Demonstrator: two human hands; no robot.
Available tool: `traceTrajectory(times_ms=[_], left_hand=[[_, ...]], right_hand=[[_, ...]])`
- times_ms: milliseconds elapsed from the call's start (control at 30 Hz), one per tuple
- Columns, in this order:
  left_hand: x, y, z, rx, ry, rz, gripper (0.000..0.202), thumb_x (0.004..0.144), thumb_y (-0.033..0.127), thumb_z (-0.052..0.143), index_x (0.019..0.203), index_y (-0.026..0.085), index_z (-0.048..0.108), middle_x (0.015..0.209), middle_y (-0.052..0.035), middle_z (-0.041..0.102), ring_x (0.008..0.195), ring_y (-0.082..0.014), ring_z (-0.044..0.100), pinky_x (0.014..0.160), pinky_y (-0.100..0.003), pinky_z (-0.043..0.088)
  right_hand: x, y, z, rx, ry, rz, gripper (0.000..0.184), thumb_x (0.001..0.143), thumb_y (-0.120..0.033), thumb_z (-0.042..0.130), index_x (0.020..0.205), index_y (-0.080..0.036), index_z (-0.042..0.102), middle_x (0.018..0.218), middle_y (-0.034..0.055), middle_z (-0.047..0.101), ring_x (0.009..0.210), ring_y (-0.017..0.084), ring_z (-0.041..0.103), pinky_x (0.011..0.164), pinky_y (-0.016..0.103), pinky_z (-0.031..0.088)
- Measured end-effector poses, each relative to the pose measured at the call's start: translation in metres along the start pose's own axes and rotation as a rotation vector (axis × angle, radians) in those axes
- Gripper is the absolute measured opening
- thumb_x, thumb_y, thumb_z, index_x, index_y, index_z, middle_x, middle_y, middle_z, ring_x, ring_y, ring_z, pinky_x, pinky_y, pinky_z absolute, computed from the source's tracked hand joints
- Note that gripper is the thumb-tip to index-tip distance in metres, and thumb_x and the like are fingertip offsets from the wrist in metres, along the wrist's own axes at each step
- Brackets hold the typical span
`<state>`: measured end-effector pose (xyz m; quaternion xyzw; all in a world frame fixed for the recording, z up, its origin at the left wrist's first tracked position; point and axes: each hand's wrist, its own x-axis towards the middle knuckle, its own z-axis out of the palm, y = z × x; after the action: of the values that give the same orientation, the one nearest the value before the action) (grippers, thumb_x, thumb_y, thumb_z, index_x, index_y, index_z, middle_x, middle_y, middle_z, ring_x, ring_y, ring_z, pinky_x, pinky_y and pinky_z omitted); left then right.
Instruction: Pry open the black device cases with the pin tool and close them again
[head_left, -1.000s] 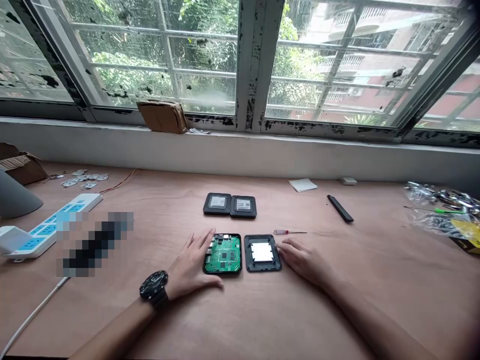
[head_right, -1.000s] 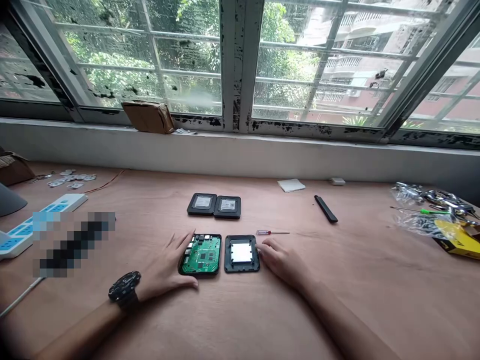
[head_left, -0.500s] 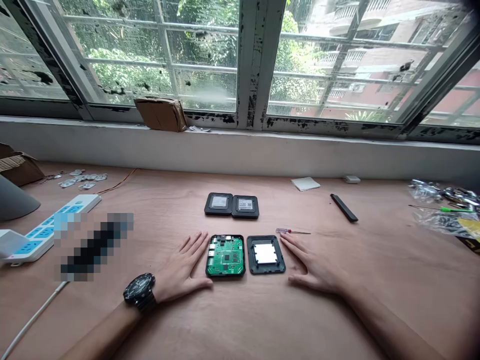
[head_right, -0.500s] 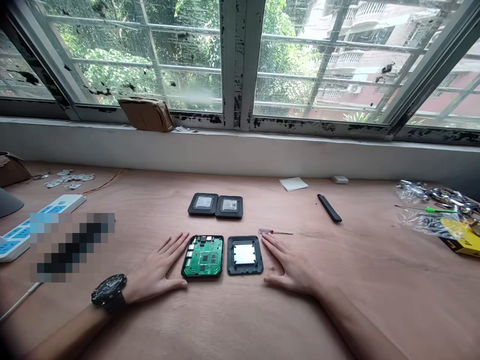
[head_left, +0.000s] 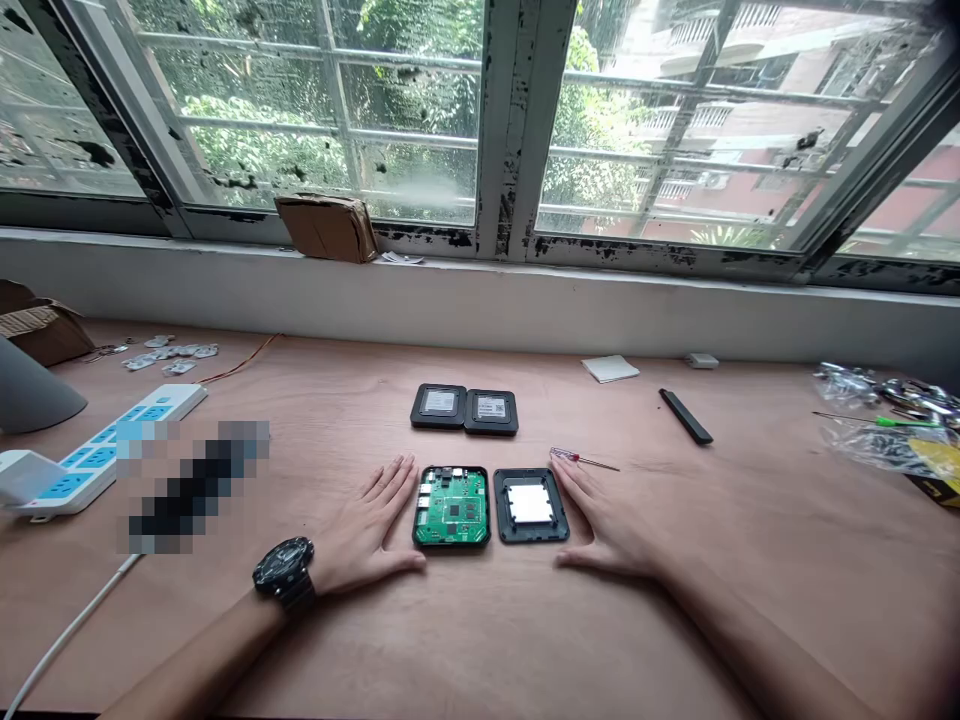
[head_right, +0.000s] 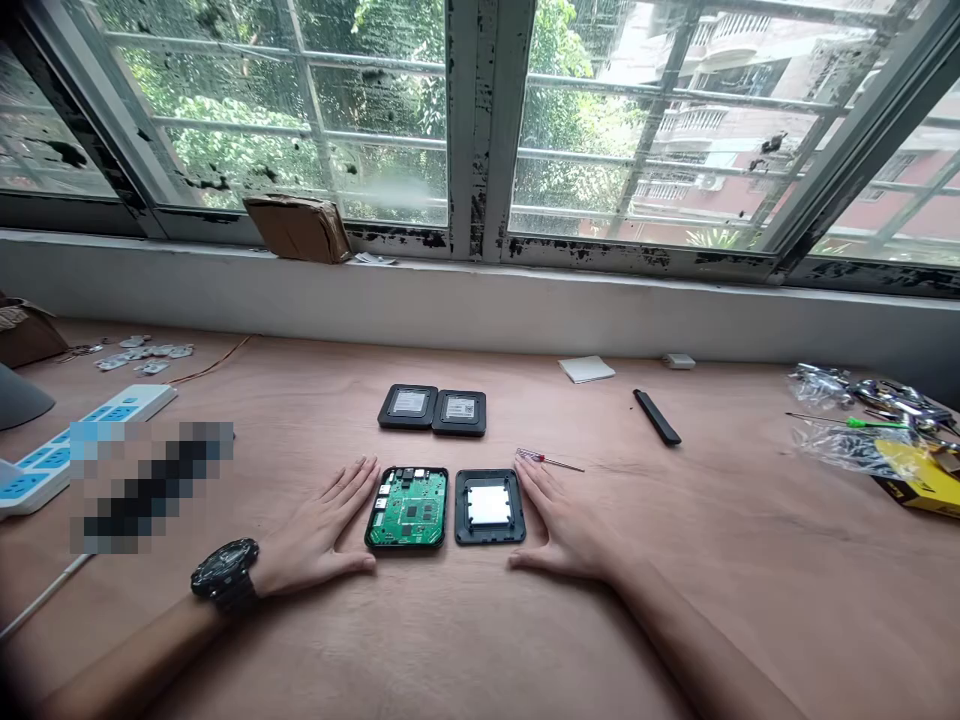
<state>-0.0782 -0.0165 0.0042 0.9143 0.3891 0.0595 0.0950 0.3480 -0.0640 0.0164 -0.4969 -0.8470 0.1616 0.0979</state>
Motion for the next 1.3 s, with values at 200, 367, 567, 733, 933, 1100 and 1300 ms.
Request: traceTrajectory(times_ms=[200,367,567,733,933,1100,1300], left_hand=[[0.006,-0.004,-0.012,-0.205,0.012,-0.003,0.112,0.080,0.075,0.069,0.164,0.027,0.012,0.165,-0.0103,0.025,0.152,-0.0357,0.027,0.123,-0.053,0.027],[0.030,0.001,-0.005,-0.283,-0.011,0.005,0.120,0.067,0.079,0.076,0.162,0.028,0.024,0.164,-0.0102,0.031,0.152,-0.0347,0.027,0.126,-0.051,0.019],[0.055,0.022,0.006,-0.287,-0.007,0.138,0.125,0.064,0.082,0.075,0.162,0.024,0.023,0.163,-0.0130,0.031,0.152,-0.0357,0.026,0.127,-0.052,0.016],[0.048,-0.005,0.001,-0.289,0.016,0.131,0.108,0.077,0.077,0.070,0.161,0.024,0.027,0.163,-0.0138,0.031,0.152,-0.0349,0.027,0.126,-0.054,0.014],[0.045,-0.029,-0.001,-0.328,0.080,0.086,0.076,0.092,0.065,0.063,0.153,0.025,0.044,0.158,-0.0087,0.043,0.149,-0.0287,0.037,0.126,-0.051,0.017],[0.045,-0.026,0.001,-0.353,0.128,0.098,0.065,0.094,0.059,0.065,0.148,0.025,0.052,0.154,-0.0080,0.050,0.146,-0.0278,0.042,0.125,-0.049,0.024],[0.044,-0.026,0.000,-0.331,0.139,0.101,0.060,0.094,0.057,0.066,0.145,0.027,0.055,0.152,-0.0069,0.052,0.144,-0.0279,0.045,0.124,-0.049,0.026]], right_hand=[[0.005,-0.001,0.004,0.124,0.108,0.026,0.113,0.075,-0.062,0.079,0.163,-0.024,0.019,0.166,0.0149,0.029,0.151,0.037,0.030,0.122,0.054,0.031],[-0.002,0.020,0.008,0.338,0.290,-0.036,0.118,0.075,-0.047,0.082,0.163,-0.026,0.006,0.155,0.0179,0.044,0.144,0.039,0.042,0.117,0.059,0.035],[0.004,0.022,0.006,0.773,0.607,0.028,0.096,0.083,-0.068,0.067,0.160,-0.031,0.021,0.143,0.0156,0.049,0.133,0.038,0.055,0.107,0.059,0.047],[0.027,-0.018,-0.007,0.792,0.641,-0.026,0.085,0.088,-0.069,0.061,0.157,-0.030,0.031,0.146,0.0156,0.051,0.133,0.036,0.055,0.110,0.056,0.045],[0.064,-0.080,-0.018,0.239,0.212,-0.123,0.097,0.072,-0.062,0.081,0.152,-0.021,0.045,0.154,0.0164,0.046,0.139,0.036,0.047,0.116,0.048,0.041],[0.085,-0.101,-0.003,0.059,0.079,-0.163,0.100,0.073,-0.069,0.077,0.152,-0.015,0.047,0.154,0.0187,0.047,0.136,0.037,0.050,0.113,0.045,0.045],[0.089,-0.105,0.010,-0.005,0.045,-0.134,0.100,0.075,-0.072,0.073,0.152,-0.014,0.046,0.155,0.0195,0.046,0.136,0.037,0.050,0.114,0.046,0.043]])
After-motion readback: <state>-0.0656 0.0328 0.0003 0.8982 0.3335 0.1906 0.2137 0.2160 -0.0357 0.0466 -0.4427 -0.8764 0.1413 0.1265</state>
